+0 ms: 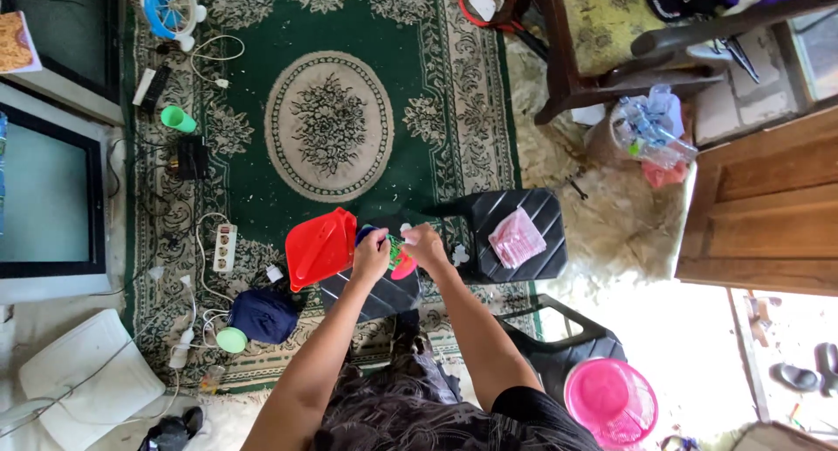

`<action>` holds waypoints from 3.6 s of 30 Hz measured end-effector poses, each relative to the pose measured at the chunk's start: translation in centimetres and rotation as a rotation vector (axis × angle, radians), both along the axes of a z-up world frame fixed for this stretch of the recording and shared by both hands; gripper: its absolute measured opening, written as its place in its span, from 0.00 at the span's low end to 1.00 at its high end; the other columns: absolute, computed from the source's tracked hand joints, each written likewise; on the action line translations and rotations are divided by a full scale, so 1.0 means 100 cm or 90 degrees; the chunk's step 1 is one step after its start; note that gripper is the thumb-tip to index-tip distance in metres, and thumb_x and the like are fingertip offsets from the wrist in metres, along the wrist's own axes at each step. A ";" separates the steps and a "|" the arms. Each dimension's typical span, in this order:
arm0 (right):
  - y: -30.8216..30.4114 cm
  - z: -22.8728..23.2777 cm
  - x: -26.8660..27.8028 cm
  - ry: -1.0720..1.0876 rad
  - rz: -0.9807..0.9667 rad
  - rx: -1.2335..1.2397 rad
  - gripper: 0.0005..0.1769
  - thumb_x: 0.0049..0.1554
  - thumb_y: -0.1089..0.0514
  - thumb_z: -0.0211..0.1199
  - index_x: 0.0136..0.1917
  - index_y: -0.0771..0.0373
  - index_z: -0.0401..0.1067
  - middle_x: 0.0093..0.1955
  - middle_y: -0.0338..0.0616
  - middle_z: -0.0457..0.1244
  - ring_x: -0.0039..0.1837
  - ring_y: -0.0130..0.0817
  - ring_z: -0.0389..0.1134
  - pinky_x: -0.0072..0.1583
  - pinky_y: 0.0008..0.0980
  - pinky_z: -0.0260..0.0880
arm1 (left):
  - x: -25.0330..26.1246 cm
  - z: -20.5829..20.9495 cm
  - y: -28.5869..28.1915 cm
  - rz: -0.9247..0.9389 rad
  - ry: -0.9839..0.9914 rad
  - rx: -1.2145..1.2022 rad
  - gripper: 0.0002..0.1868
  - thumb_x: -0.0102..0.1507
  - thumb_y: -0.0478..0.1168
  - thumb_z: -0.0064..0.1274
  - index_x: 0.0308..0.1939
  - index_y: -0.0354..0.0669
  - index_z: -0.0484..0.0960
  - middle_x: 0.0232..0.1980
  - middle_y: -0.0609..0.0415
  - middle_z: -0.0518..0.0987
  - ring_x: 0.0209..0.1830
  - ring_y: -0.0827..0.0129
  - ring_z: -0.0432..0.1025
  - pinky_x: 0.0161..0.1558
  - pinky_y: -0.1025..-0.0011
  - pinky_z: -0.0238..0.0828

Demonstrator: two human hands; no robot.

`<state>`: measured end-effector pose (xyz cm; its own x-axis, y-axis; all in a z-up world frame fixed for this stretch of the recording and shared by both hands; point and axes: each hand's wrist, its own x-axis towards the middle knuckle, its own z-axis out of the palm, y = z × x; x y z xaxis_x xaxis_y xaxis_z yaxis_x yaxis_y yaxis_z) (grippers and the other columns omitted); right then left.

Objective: Wiping spoons and forks with a cloth and arranging them on plates on a dining table.

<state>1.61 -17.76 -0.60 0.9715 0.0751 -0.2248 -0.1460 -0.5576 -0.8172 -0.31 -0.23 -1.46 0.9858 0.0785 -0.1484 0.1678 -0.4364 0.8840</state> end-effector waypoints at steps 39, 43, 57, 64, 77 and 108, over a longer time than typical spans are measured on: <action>0.015 0.082 -0.034 -0.260 -0.121 0.011 0.08 0.52 0.67 0.68 0.47 0.62 0.80 0.51 0.46 0.68 0.51 0.42 0.73 0.50 0.34 0.74 | -0.025 0.016 0.006 -0.048 -0.090 0.357 0.06 0.61 0.43 0.59 0.39 0.49 0.88 0.35 0.48 0.83 0.41 0.51 0.76 0.44 0.54 0.75; 0.014 0.074 -0.040 -0.264 -0.135 -0.005 0.08 0.52 0.67 0.69 0.47 0.62 0.80 0.51 0.48 0.67 0.50 0.43 0.72 0.48 0.34 0.73 | -0.024 0.015 0.006 -0.079 -0.114 0.344 0.07 0.61 0.40 0.58 0.42 0.48 0.86 0.39 0.50 0.83 0.44 0.50 0.75 0.47 0.54 0.73; 0.018 0.139 -0.057 -0.477 -0.323 -0.079 0.05 0.57 0.67 0.69 0.47 0.65 0.75 0.50 0.48 0.67 0.50 0.41 0.71 0.50 0.34 0.72 | -0.038 0.080 0.011 -0.058 -0.287 0.108 0.09 0.60 0.35 0.62 0.45 0.43 0.83 0.47 0.52 0.81 0.49 0.53 0.76 0.53 0.57 0.71; 0.013 0.181 -0.078 -0.539 -0.411 -0.024 0.03 0.60 0.65 0.68 0.48 0.64 0.76 0.50 0.45 0.69 0.48 0.35 0.71 0.50 0.32 0.72 | -0.043 0.116 0.008 -0.118 -0.378 0.047 0.12 0.64 0.35 0.60 0.51 0.41 0.80 0.50 0.48 0.81 0.53 0.51 0.75 0.55 0.57 0.71; 0.035 0.154 -0.144 -0.404 -0.505 0.251 0.05 0.60 0.64 0.70 0.50 0.65 0.78 0.42 0.30 0.67 0.43 0.15 0.62 0.46 0.17 0.64 | -0.083 0.146 0.033 -0.310 -0.296 -0.049 0.06 0.68 0.36 0.54 0.48 0.42 0.82 0.43 0.49 0.85 0.42 0.57 0.80 0.44 0.63 0.76; 0.033 0.028 -0.088 -0.330 -0.160 -0.186 0.16 0.47 0.60 0.72 0.50 0.61 0.78 0.53 0.52 0.64 0.58 0.53 0.67 0.60 0.44 0.69 | -0.073 0.037 0.061 -0.050 -0.139 -0.065 0.06 0.65 0.34 0.55 0.45 0.39 0.78 0.32 0.47 0.82 0.34 0.59 0.81 0.38 0.62 0.76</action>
